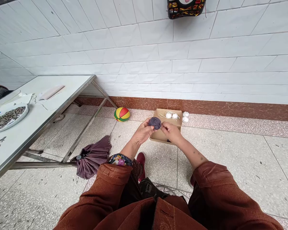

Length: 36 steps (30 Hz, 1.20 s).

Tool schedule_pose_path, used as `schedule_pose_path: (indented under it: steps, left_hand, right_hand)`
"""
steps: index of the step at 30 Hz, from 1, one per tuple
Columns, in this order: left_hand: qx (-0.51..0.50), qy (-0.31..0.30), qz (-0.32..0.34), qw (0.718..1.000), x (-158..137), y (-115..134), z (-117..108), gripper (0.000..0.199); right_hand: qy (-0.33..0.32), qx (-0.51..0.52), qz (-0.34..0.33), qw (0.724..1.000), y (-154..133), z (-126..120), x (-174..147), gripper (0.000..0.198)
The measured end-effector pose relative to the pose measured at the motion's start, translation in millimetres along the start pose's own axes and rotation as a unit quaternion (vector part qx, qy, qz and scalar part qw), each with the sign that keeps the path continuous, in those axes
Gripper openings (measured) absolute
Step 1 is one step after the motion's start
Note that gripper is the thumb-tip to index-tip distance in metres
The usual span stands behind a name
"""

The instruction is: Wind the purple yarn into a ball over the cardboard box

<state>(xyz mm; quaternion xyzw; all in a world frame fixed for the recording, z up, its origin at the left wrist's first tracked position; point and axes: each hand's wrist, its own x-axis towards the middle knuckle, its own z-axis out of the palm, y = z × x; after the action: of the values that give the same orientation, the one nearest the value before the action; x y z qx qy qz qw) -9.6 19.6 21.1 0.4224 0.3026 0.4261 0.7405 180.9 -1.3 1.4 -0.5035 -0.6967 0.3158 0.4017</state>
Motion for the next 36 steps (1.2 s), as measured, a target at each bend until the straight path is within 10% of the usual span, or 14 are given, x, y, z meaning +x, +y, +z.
schedule_pose_path:
  steps: [7,16,28,36]
  left_hand:
    - [0.102,0.086,0.037,0.99,5.6,-4.9,-2.8,0.05]
    - [0.055,-0.098,-0.053,0.992,-8.0,0.4,6.3,0.077]
    - [0.063,0.062,0.016,0.996,6.2,-7.5,3.0,0.047]
    - [0.088,-0.105,-0.028,0.99,-4.5,-3.2,10.0,0.071]
  right_hand:
    - [-0.082,0.024,-0.089,0.992,-26.8,-10.2,-6.9,0.023]
    - [0.088,0.014,-0.015,0.996,-5.3,-16.0,8.1,0.023]
    - [-0.072,0.015,-0.085,0.994,-23.0,-16.3,-8.4,0.024]
    - [0.086,0.031,-0.018,0.996,-9.5,-25.8,7.1,0.028]
